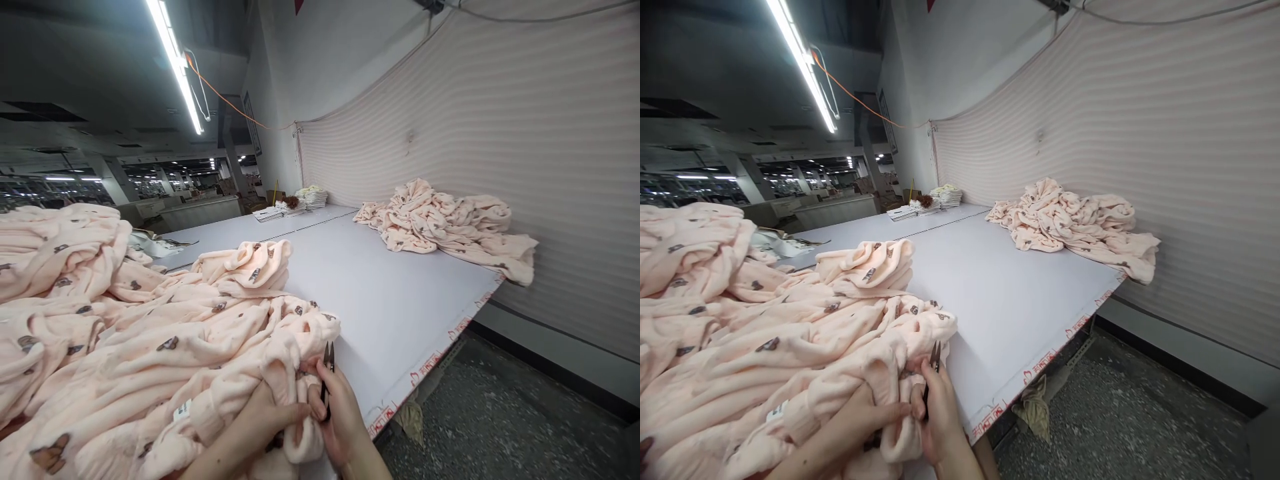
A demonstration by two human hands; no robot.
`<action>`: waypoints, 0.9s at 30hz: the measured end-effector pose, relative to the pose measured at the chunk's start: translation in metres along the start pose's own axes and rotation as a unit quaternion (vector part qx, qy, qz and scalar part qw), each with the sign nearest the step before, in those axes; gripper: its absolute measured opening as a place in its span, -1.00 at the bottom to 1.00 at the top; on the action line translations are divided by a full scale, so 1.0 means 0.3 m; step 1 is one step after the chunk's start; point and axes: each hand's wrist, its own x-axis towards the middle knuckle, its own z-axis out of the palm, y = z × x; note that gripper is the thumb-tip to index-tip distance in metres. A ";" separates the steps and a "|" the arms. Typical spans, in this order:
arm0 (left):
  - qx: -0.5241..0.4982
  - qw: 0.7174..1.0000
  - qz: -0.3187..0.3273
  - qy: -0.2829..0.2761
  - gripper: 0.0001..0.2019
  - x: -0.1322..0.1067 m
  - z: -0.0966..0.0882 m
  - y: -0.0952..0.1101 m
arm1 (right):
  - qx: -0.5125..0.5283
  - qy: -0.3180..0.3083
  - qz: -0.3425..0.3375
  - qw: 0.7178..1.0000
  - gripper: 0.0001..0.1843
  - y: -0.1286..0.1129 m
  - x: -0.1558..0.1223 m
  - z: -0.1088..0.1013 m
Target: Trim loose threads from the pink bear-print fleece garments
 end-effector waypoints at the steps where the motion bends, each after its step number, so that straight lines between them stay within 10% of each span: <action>1: -0.027 0.999 -0.016 0.009 -0.41 -0.003 -0.001 0.003 | -0.003 -0.012 0.004 1.000 -0.65 -0.013 -0.006 0.002; 7: -0.197 0.977 -0.084 -0.008 -0.44 -0.027 -0.043 0.020 | -0.255 -0.048 -0.090 0.962 -0.77 -0.127 -0.032 -0.035; 19: -0.193 0.978 -0.072 0.011 -0.44 -0.018 -0.047 -0.006 | -0.728 -0.010 -0.355 0.587 -0.73 -0.037 -0.164 -0.121; 22: -0.170 0.983 -0.070 0.016 -0.41 -0.020 -0.053 -0.014 | -0.723 -0.002 -0.374 0.581 -0.70 -0.035 -0.151 -0.093; 27: -0.139 0.987 -0.065 0.035 -0.42 -0.015 -0.039 -0.032 | -0.653 -0.012 -0.338 0.678 -0.73 -0.029 -0.140 -0.077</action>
